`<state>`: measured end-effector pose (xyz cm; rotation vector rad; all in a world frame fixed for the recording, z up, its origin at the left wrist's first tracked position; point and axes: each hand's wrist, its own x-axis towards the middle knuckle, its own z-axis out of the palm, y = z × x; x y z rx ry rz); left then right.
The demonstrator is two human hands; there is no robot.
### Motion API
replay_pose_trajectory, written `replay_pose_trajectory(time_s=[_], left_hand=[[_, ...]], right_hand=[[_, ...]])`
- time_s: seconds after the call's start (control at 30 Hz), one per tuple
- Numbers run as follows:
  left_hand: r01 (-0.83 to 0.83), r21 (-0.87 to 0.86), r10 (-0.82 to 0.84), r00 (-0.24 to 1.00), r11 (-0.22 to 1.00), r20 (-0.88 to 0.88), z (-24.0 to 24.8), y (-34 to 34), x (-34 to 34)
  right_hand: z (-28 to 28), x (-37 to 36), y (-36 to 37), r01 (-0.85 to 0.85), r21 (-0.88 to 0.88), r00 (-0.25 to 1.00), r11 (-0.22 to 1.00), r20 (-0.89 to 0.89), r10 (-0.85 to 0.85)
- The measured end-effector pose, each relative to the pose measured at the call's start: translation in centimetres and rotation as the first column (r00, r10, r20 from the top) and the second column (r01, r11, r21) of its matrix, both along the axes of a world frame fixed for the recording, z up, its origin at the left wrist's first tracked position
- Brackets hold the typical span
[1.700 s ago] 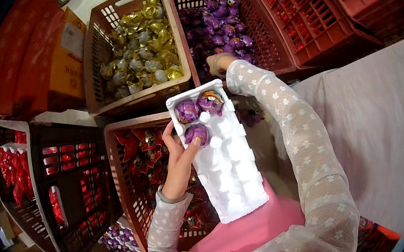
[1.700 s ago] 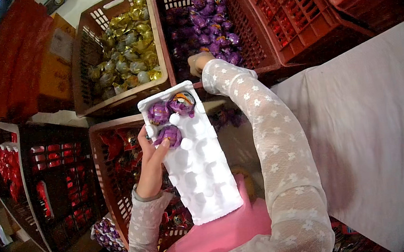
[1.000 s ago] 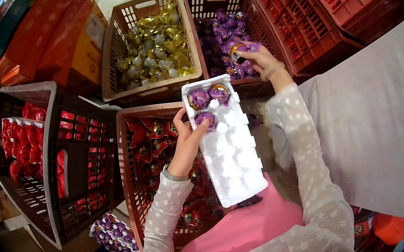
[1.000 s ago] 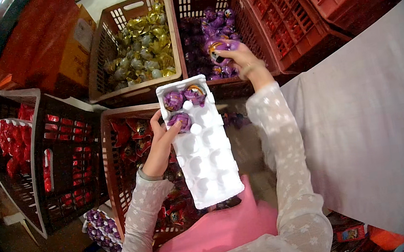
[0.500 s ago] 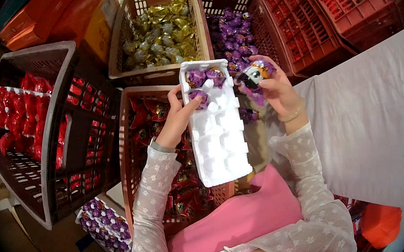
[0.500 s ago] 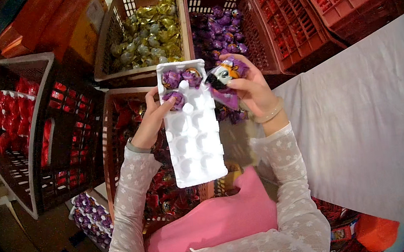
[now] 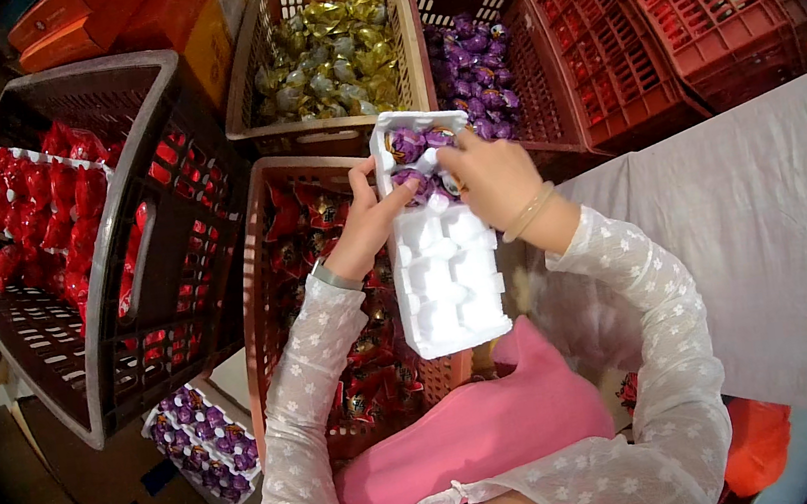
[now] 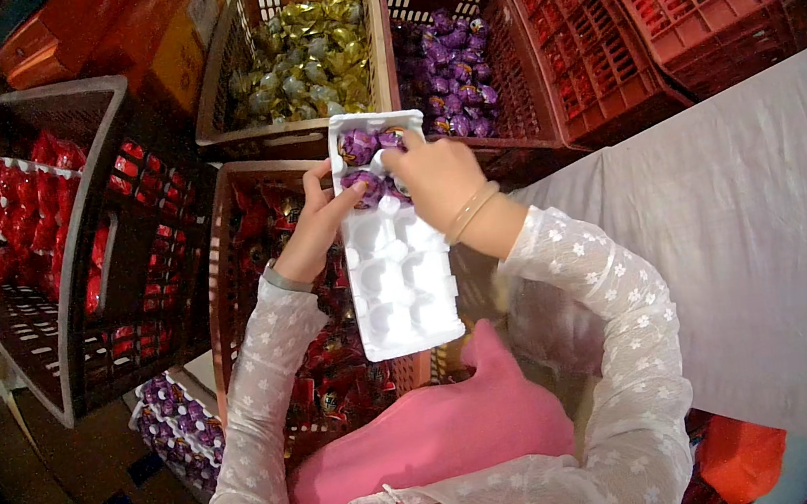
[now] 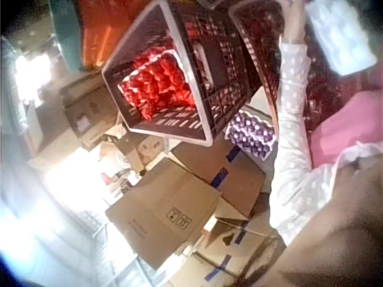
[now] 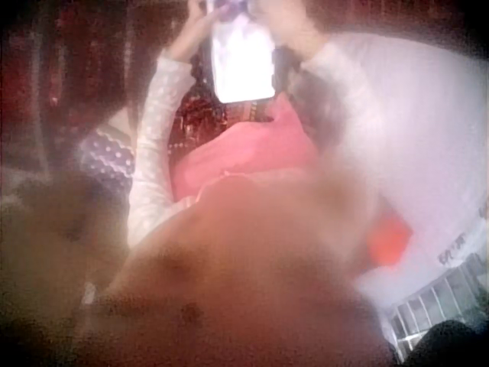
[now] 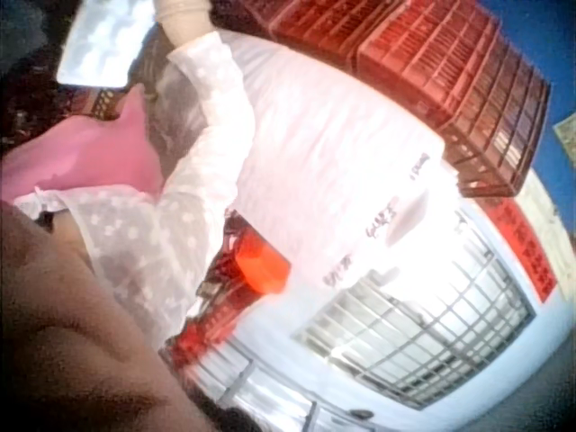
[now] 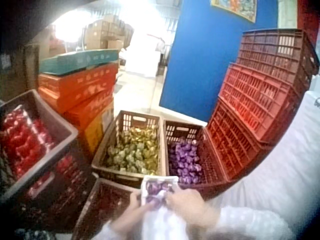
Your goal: The person picks up wrapped items from various crates and places them into a white foam tray, then picks up a different type of wrapped item from another crate and places them into a second foam tray.
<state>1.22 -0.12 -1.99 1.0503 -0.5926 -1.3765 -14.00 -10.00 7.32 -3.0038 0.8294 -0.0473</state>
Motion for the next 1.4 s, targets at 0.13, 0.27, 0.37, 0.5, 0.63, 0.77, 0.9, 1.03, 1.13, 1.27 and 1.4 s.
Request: replay_pose_trajectory(time_s=[0.13, 0.27, 0.37, 0.5, 0.63, 0.77, 0.9, 1.03, 1.13, 1.27, 1.4], left_hand=[[-0.023, 0.011, 0.023, 1.0, 1.0, 0.016, -0.7, -0.3, -0.1], [-0.027, 0.01, 0.027, 0.999, 1.0, 0.025, -0.5, -0.3, 0.2], [-0.035, 0.036, 0.034, 0.999, 0.999, 0.038, -0.1, -0.4, 0.2], [-0.053, 0.03, 0.052, 0.998, 0.998, 0.034, -0.3, -0.1, -0.2], [-0.073, 0.03, 0.071, 0.996, 0.997, 0.054, -0.2, 0.2, -0.4], [-0.096, 0.038, 0.094, 0.994, 0.995, 0.053, 0.0, 0.3, -0.6], [-0.086, 0.055, 0.083, 0.996, 0.995, 0.043, 0.6, 0.0, -1.0], [-0.097, 0.063, 0.094, 0.994, 0.993, 0.053, 0.9, 0.1, -0.8], [-0.104, 0.102, 0.092, 0.989, 0.989, 0.119, 1.0, 1.2, -0.2], [-0.011, 0.158, -0.012, 0.989, 0.987, 0.145, 1.0, 2.4, -0.7], [0.039, 0.1, -0.052, 0.991, 0.994, 0.123, 1.2, 2.4, -1.6]], right_hand=[[-1.7, 0.9, 0.7, -0.043, -0.137, 0.999, 0.99, -0.01, 0.042], [0.9, -0.1, -4.3, -0.15, 0.367, 0.988, 0.918, 0.099, 0.121], [1.0, -0.1, -4.2, -0.082, 0.364, 0.996, 0.928, 0.065, 0.062], [0.2, 0.3, -3.6, -0.058, 0.288, 0.998, 0.956, 0.019, 0.054], [-0.8, 1.8, -1.9, -0.102, 0.124, 0.993, 0.987, -0.049, 0.108], [-0.8, 1.5, -1.6, -0.011, 0.151, 0.997, 0.988, -0.072, 0.022], [-1.9, -0.5, -0.6, 0.047, 0.115, 0.999, 0.992, 0.015, -0.049], [-1.7, -2.0, -1.8, -0.106, 0.2, 0.955, 0.974, 0.293, 0.044], [-1.6, -1.6, -7.5, -0.061, 0.752, 0.853, 0.656, 0.381, -0.357], [-5.1, -2.3, -18.6, 0.085, 0.79, 0.589, 0.607, 0.451, -0.67], [-15.0, -3.4, -28.1, 0.385, 0.682, 0.81, 0.622, 0.073, -0.582]])
